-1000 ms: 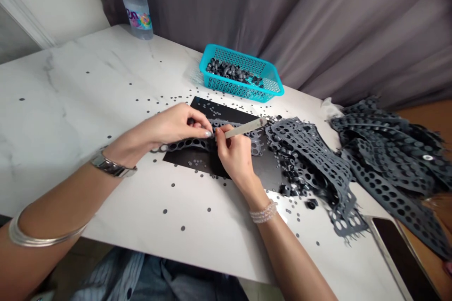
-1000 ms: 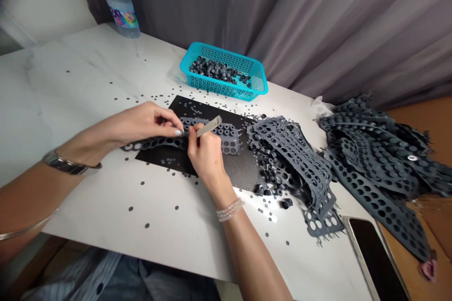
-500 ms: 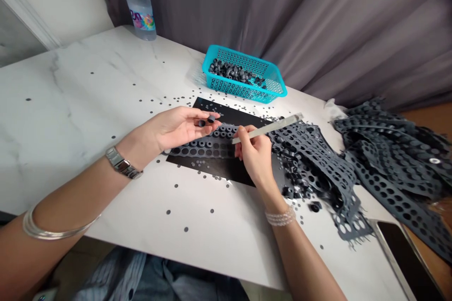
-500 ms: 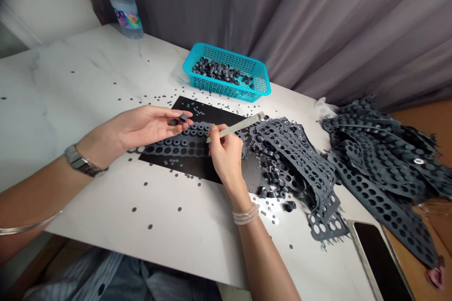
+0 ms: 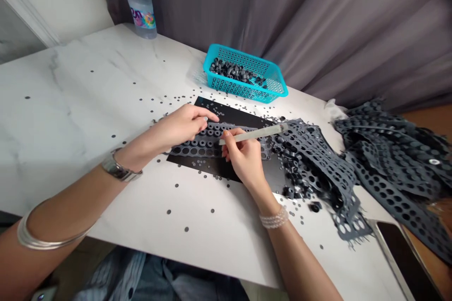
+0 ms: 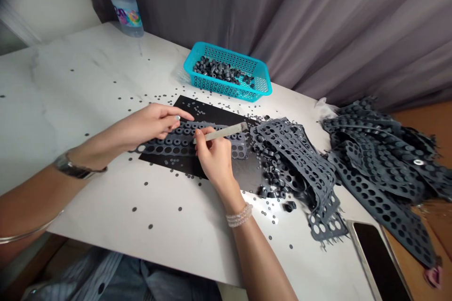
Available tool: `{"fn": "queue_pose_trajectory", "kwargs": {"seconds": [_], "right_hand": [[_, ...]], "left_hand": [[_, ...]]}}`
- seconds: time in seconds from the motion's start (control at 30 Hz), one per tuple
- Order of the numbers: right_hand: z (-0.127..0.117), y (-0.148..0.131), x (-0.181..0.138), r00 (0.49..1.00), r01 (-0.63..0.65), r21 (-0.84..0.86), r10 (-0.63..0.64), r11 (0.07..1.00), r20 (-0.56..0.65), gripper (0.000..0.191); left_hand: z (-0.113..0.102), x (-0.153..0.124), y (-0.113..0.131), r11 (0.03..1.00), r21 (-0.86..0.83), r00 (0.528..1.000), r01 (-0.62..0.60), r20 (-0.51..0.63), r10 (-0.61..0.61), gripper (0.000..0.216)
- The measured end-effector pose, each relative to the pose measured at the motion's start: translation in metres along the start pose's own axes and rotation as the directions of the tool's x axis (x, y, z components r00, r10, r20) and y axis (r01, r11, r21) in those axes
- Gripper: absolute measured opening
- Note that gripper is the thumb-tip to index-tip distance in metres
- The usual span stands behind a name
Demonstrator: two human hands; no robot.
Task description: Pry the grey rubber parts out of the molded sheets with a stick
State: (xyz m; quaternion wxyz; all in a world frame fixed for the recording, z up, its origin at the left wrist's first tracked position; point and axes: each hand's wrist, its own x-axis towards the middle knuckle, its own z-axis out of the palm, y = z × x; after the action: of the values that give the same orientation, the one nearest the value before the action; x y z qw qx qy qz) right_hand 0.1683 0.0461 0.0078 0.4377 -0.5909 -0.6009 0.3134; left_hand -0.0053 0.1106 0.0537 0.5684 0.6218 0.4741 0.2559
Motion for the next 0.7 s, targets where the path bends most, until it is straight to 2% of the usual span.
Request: {"fn": "queue_pose_trajectory", "kwargs": {"seconds": [0.03,0.1,0.2,0.37,0.53,0.63,0.7], "right_hand": [[0.000,0.000,0.000,1.000,0.004,-0.018,-0.004,1.000,0.005,0.033],[0.001,0.000,0.000,1.000,0.013,-0.043,-0.012,0.999,0.013,0.032],[0.001,0.000,0.000,0.999,0.025,-0.057,-0.024,0.998,0.021,0.031],[0.001,-0.002,0.000,0.999,0.031,-0.087,-0.029,0.996,0.021,0.031],[0.005,-0.007,-0.001,0.993,0.120,-0.194,-0.117,0.974,0.024,0.031],[0.009,-0.010,0.000,0.991,0.119,-0.241,-0.128,0.963,-0.022,0.031],[0.010,-0.009,0.001,0.993,0.095,-0.227,-0.108,0.969,-0.047,0.029]], "left_hand": [[0.002,-0.001,-0.001,0.978,0.200,0.998,-0.055,-0.024,0.061,0.023],[0.005,-0.002,-0.005,0.857,0.492,0.986,-0.152,0.016,0.166,0.019],[0.007,-0.001,-0.015,0.730,0.634,0.964,-0.254,0.099,0.248,0.018],[0.010,0.001,-0.023,0.677,0.682,0.954,-0.276,0.111,0.278,0.013],[0.013,-0.001,-0.016,0.689,0.653,0.948,-0.314,0.171,0.269,0.013],[0.005,-0.004,-0.005,0.747,0.572,0.935,-0.339,0.291,0.201,0.015],[-0.004,-0.006,0.002,0.845,0.455,0.933,-0.283,0.333,0.134,0.008]]}}
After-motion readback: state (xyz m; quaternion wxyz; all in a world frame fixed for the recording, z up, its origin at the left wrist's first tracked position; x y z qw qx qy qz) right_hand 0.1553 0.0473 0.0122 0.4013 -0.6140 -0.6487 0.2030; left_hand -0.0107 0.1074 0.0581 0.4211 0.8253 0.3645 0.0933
